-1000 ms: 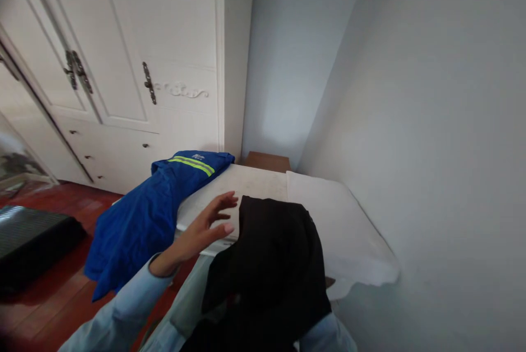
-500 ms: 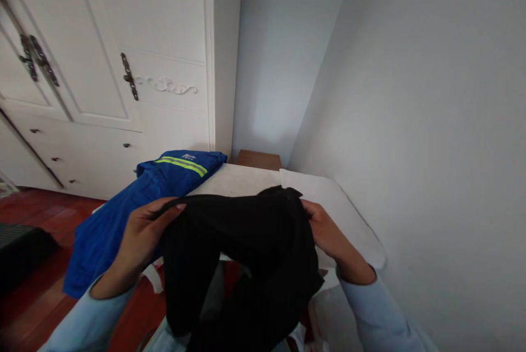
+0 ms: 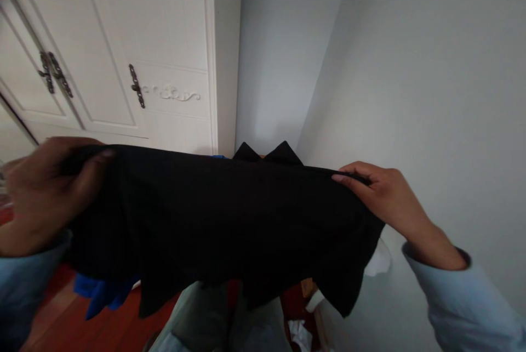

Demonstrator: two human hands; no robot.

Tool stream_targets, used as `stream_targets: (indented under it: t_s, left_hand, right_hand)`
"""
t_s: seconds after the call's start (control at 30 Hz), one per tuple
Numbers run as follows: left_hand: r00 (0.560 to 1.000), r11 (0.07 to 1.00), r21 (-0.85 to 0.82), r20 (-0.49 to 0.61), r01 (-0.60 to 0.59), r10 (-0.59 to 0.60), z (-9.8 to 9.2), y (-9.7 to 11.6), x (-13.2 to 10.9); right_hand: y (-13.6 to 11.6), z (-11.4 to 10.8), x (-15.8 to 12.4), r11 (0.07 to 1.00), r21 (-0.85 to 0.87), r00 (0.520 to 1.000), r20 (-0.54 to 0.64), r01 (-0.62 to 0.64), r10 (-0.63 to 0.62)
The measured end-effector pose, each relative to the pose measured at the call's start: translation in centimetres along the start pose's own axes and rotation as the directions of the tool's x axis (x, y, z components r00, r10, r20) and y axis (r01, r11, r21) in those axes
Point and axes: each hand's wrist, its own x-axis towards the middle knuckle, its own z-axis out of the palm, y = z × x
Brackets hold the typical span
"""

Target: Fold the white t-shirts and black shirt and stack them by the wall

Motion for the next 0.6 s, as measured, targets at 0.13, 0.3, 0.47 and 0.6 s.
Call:
stream_targets:
  t_s: [0.13, 0.3, 0.47, 0.6]
  left_hand:
    - [0.978, 0.997, -0.074, 0.208, 0.000, 0.015, -1.8, -0.4, 2.8]
    - [0.763, 0.890, -0.274, 0.636, 0.364, -0.116, -1.7, -2.5, 3.8]
    - [0.443, 0.918, -0.269, 0.888, 0.292, 0.120, 0.7, -3.8, -0.1]
    - [0.299, 0.951, -0.243, 0.937, 0.189, 0.180, 1.6, -3.1, -4.8]
  right_hand:
    - [-1.3, -2.0, 2.2, 0.998, -0.046, 0.991, -0.128, 0.045, -0.050]
    - [-1.4, -3.0, 4.6, 0.998, 0.068, 0.990, 0.140, 0.020, -0.029]
    - [0.2, -2.1, 3.9, 0.997, 0.076, 0.864, 0.500, 0.021, -0.056]
    - [1.2, -0.7, 2.0, 0.992, 0.128, 0.670, 0.736, 0.010, -0.102]
